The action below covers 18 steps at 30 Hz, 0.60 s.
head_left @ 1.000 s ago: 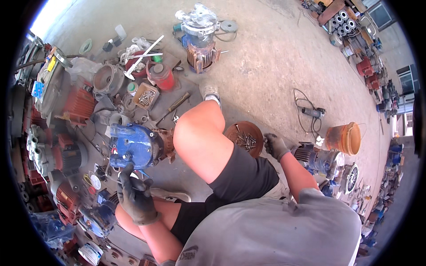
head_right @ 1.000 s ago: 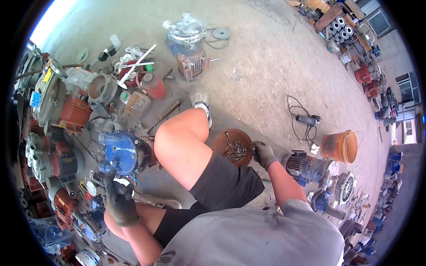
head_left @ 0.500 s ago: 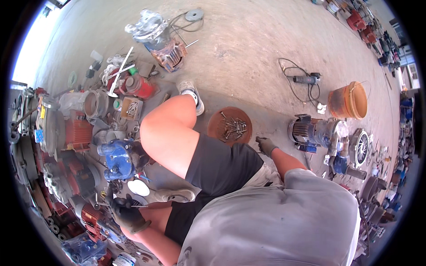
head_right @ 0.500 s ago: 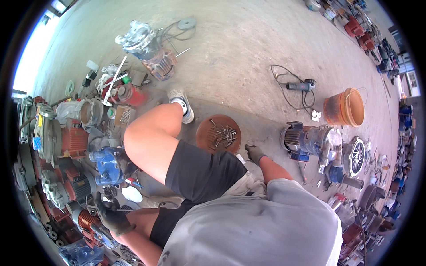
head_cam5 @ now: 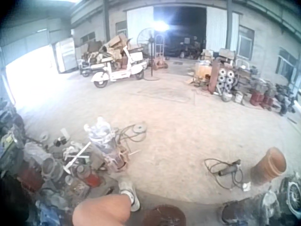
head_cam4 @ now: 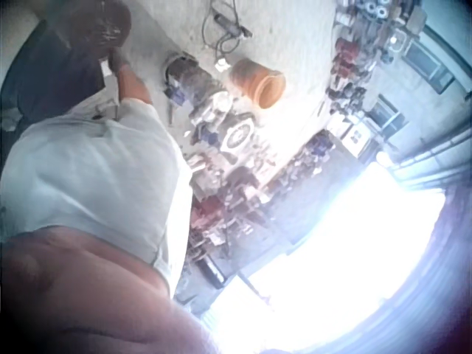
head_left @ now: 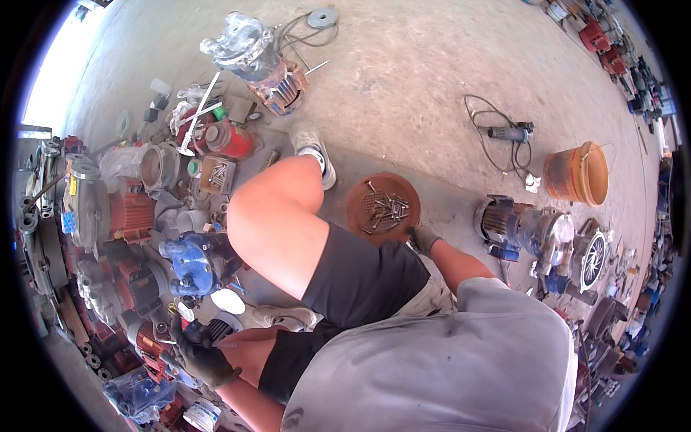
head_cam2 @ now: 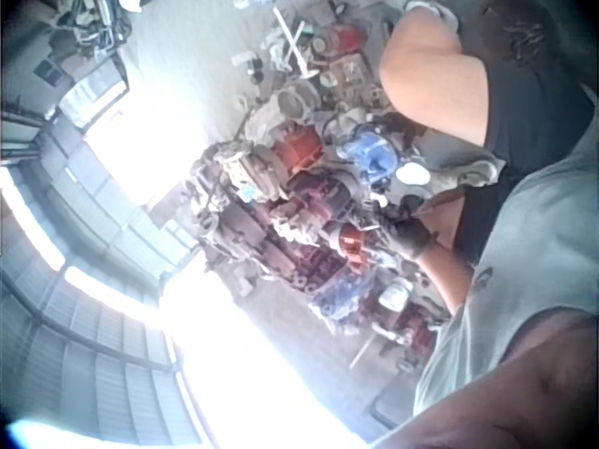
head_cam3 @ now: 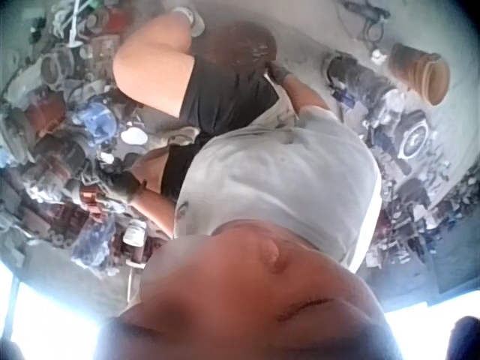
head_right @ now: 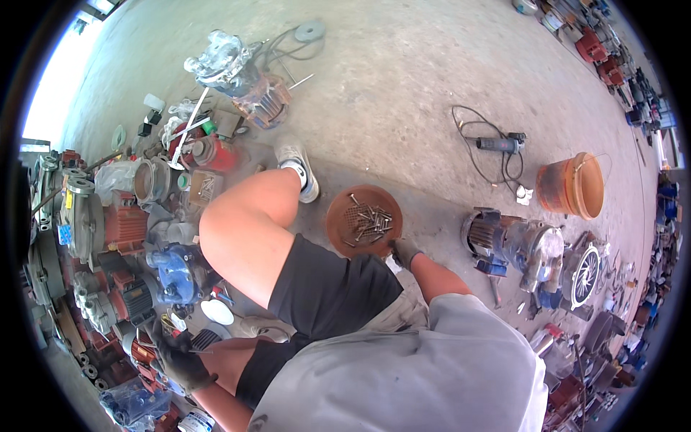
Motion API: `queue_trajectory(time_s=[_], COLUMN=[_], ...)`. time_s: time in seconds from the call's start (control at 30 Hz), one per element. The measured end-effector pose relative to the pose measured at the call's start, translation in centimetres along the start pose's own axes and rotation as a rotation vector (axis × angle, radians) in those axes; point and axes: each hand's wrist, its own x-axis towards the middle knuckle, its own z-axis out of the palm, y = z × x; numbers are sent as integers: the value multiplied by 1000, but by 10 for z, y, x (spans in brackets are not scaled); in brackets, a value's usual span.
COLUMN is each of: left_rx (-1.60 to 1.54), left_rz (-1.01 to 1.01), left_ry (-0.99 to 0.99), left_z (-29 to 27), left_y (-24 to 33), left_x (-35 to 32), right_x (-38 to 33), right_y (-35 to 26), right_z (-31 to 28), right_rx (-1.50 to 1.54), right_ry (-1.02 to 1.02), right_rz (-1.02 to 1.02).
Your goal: The person sits on the floor of a workshop and uses a wrench to loosen and remove bolts from a blue electric motor. They place the removed bolts into a small bucket and continue to disassemble the motor housing.
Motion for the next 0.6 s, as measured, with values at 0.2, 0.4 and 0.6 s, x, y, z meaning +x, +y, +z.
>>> queue_trajectory(time_s=[0.2, 0.4, 0.6], left_rx=[-77, -372, -275], left_rz=[-75, -148, -42], left_ry=[14, -33, 4], left_z=[-30, 9, 28], left_y=[-24, 4, 16], left_x=[10, 10, 19], right_x=[13, 124, 33], right_y=[-62, -234, -392], right_z=[-14, 5, 163], right_rx=[393, 691, 129], right_ry=[50, 170, -50], right_rz=[2, -211, -575])
